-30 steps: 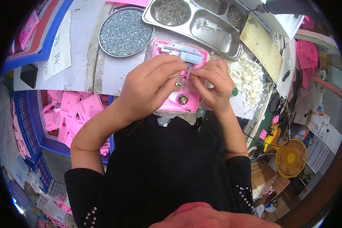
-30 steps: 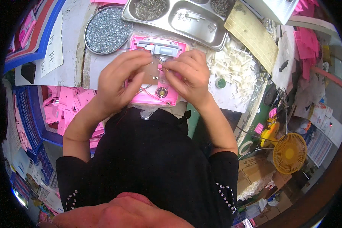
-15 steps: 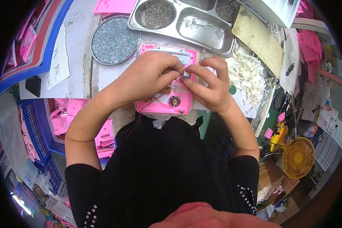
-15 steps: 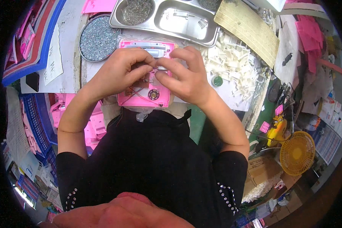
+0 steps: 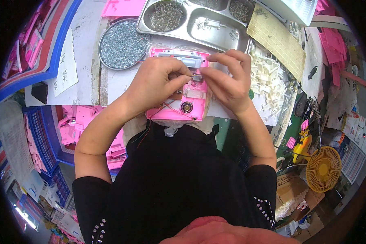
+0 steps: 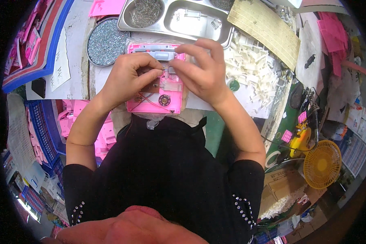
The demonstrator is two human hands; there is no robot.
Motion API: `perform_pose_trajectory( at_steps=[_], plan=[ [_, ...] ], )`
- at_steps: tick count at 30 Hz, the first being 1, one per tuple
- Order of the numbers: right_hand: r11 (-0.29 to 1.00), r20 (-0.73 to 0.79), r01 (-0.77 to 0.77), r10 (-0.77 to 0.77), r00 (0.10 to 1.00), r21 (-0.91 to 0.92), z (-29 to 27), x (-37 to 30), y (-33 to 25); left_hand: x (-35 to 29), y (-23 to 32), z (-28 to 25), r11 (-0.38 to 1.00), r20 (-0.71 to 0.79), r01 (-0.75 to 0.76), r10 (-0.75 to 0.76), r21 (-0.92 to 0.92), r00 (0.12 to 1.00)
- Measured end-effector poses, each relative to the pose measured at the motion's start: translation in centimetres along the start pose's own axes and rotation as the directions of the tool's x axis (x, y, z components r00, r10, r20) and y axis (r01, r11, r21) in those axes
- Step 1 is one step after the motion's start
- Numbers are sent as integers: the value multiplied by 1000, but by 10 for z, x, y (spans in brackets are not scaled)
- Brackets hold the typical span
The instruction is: Assembling the internal electronic components and housing of a pink toy device.
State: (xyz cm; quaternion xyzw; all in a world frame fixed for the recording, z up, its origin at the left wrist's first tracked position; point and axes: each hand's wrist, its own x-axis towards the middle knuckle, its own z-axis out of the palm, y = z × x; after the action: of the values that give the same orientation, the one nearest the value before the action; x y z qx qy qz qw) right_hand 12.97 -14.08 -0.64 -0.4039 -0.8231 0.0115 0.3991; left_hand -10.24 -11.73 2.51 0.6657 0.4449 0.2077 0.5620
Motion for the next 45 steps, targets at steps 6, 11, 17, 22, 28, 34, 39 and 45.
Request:
perform_pose_trajectory(
  at_steps=[6,11,17,22,28,34,39,45],
  plan=[
    [963,68,-246,240,968,111,-21,-12,-16,-3,-6,8,993,-81,-109,113,53,990],
    [888,142,-379,353,925,262,0,-1,-24,-5,-8,13,999,-87,-30,28,-15,996],
    [832,155,-431,402,902,349,6,1,-24,-6,-16,11,975,-109,0,-25,-221,994],
    [898,54,-378,376,925,223,7,-12,-32,-4,-22,13,964,-104,-63,37,-258,994],
    [762,-308,-646,625,718,39,-111,-94,-13,-7,-21,11,933,-174,-307,339,188,924],
    [264,-407,-509,893,-191,819,-250,-223,24,5,-17,23,696,-100,-474,612,540,785],
    [466,-562,-471,823,-78,749,-272,-248,77,9,-23,32,651,-114,-416,611,635,783],
    [531,-765,-668,637,-90,521,-299,-248,95,10,-25,36,667,-118,-390,582,634,804]
  ],
)
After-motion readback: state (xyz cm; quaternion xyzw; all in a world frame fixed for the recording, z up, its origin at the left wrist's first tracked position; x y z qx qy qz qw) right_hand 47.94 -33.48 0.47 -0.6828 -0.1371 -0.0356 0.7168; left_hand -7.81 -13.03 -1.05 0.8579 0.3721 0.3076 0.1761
